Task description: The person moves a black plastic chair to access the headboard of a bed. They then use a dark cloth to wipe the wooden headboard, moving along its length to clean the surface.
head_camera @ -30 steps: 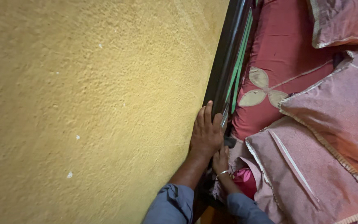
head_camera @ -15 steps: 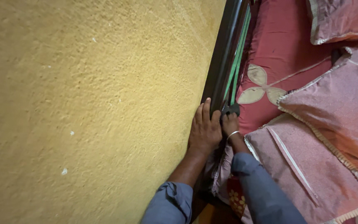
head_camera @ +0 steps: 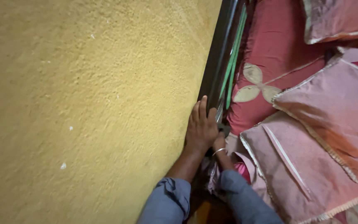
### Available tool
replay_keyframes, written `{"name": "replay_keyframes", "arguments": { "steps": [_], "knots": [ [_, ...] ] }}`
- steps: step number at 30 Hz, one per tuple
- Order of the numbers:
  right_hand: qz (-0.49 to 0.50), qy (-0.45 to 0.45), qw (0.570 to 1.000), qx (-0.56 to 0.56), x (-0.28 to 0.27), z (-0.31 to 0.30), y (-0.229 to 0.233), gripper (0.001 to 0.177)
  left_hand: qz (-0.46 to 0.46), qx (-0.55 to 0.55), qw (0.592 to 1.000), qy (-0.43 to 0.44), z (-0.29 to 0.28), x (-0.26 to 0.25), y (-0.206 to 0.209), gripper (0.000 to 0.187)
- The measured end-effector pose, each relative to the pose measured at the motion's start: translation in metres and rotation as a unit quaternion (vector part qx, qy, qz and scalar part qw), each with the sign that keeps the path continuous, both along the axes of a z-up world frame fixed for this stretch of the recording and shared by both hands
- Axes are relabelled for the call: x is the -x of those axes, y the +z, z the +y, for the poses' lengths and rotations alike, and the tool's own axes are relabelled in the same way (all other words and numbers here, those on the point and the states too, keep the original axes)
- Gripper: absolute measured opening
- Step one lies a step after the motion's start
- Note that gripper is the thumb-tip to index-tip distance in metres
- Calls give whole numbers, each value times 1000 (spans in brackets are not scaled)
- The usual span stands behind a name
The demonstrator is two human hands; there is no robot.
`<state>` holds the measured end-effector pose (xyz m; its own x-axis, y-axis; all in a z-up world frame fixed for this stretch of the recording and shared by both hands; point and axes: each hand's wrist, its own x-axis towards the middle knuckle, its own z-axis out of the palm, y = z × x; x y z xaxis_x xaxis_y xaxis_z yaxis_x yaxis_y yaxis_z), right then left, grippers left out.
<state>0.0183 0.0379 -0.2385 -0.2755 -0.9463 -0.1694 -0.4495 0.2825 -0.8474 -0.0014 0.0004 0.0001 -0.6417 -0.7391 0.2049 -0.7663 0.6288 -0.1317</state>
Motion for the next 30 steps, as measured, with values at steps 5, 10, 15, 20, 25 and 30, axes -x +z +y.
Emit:
{"name": "replay_keyframes", "arguments": {
  "steps": [5, 10, 15, 20, 25, 30],
  "knots": [
    [-260, -170, 949, -59, -32, 36, 19, 37, 41, -15, 999, -5, -1, 1, -4, 37],
    [-552, -184, 813, -15, -4, 77, 31, 40, 33, -45, 998, -7, -2, 6, 2, 47],
    [-589, -155, 793, 30, 90, 177, 40, 38, 37, 27, 999, -19, -11, 4, -14, 26],
    [-686, -259, 680, 9, 172, 334, 66, 43, 30, 36, 997, -55, -9, -1, -8, 25],
    [-608, -450, 654, 2, 240, 511, 101, 43, 38, 46, 997, -52, -5, 3, -9, 30],
    [-576, -580, 563, 120, 256, 639, 139, 42, 79, 25, 995, 51, 63, 15, -57, 53]
  ]
}}
